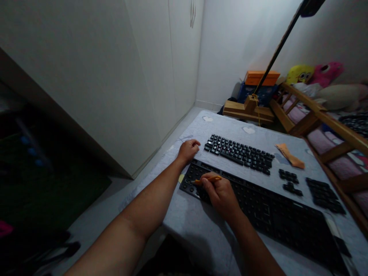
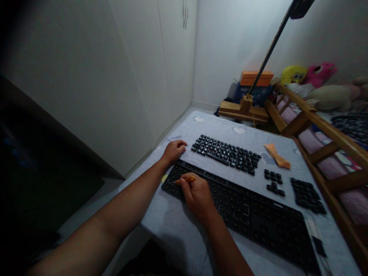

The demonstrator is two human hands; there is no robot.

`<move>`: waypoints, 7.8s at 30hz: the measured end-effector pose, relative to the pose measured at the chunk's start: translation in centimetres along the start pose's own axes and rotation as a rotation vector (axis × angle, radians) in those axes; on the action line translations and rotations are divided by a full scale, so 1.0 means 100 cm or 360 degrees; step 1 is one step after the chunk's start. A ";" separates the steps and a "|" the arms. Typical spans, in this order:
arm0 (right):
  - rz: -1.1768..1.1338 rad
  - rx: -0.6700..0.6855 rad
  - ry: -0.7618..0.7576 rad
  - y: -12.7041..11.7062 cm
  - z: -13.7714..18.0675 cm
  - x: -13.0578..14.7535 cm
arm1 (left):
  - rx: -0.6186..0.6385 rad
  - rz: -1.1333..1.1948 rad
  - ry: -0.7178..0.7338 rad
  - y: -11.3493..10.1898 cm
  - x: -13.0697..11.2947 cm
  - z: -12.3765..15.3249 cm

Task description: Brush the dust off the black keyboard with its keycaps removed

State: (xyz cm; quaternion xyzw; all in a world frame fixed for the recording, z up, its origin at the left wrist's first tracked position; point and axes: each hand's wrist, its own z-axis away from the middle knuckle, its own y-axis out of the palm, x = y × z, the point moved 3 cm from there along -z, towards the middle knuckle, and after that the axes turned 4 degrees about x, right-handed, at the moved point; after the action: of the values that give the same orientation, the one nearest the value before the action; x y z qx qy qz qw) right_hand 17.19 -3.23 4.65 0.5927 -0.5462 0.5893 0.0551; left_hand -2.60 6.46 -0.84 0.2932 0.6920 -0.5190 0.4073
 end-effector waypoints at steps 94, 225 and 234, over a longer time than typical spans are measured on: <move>-0.0017 -0.0281 0.0048 -0.003 0.001 -0.014 | 0.0014 -0.0066 -0.0018 0.000 -0.003 0.001; 0.0188 -0.0141 -0.0119 0.003 -0.001 -0.007 | 0.0005 0.0001 -0.0026 0.000 -0.003 0.002; 0.0104 -0.0260 -0.0122 -0.001 0.000 -0.005 | 0.0003 -0.0015 -0.0026 0.000 -0.001 0.000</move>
State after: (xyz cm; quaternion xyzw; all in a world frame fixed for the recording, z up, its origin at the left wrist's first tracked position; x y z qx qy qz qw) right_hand 17.34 -2.91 4.35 0.5903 -0.6132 0.5211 0.0631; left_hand -2.50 6.46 -0.76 0.2860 0.6895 -0.5239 0.4102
